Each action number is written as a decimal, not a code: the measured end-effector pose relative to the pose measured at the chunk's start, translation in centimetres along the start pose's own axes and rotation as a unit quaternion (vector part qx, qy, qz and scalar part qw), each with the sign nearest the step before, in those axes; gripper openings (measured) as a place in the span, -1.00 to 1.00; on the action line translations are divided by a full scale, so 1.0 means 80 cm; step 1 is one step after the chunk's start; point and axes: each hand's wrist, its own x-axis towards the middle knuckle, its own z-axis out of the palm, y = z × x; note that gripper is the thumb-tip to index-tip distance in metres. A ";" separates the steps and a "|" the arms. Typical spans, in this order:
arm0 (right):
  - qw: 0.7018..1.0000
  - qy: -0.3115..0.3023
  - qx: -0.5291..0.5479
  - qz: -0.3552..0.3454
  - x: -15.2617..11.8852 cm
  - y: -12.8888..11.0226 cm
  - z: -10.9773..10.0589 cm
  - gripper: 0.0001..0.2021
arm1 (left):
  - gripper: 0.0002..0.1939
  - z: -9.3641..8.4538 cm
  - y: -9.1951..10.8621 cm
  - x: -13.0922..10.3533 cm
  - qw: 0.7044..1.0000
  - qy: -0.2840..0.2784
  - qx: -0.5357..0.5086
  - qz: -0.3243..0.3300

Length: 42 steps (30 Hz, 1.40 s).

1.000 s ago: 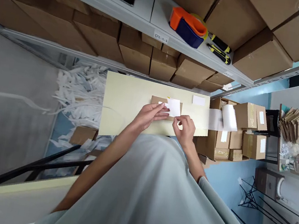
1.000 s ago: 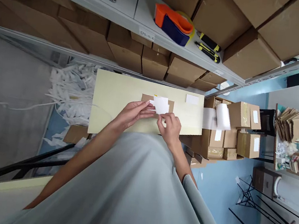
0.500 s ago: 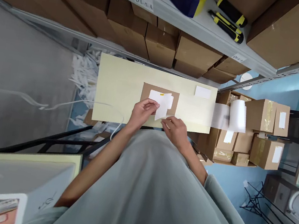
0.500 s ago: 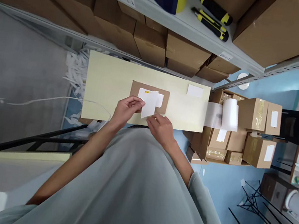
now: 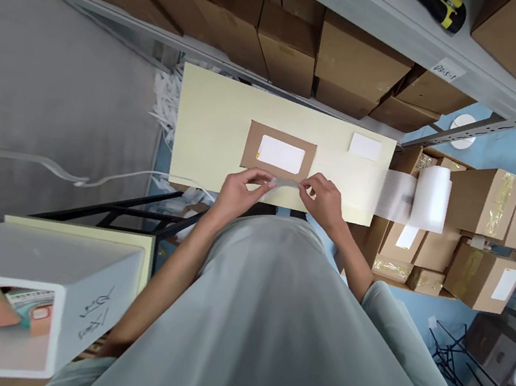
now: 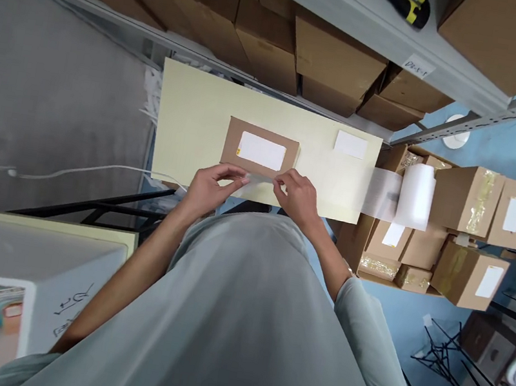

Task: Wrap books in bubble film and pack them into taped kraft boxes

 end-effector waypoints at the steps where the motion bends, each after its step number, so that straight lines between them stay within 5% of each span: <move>1: 1.000 0.001 0.009 0.011 -0.001 -0.001 -0.002 -0.79 | -0.56 -0.002 -0.008 0.002 0.999 0.034 -0.001 0.007; 6: 0.984 0.109 0.052 0.131 0.003 -0.004 -0.020 -0.77 | -0.42 -0.008 -0.049 0.015 0.984 0.173 -0.050 -0.007; 10: 0.972 0.121 0.122 0.159 0.001 -0.026 -0.026 -0.74 | -0.56 0.005 -0.058 0.019 0.987 0.125 -0.092 -0.039; 20: 0.952 0.015 0.271 0.140 -0.015 -0.077 -0.010 -0.70 | -0.39 0.011 -0.064 0.026 0.982 0.053 -0.155 -0.097; 27: 0.926 0.053 0.286 0.240 -0.004 -0.027 0.032 -0.64 | -0.61 -0.012 -0.080 0.036 0.993 0.043 -0.092 -0.061; 35: 0.913 0.141 0.281 0.259 0.046 0.063 0.104 -0.51 | -0.80 -0.029 -0.113 0.113 0.993 0.084 0.061 0.055; 42: 0.911 0.171 0.237 0.292 0.051 0.087 0.132 -0.62 | -0.86 -0.020 -0.139 0.149 0.991 0.062 0.096 0.064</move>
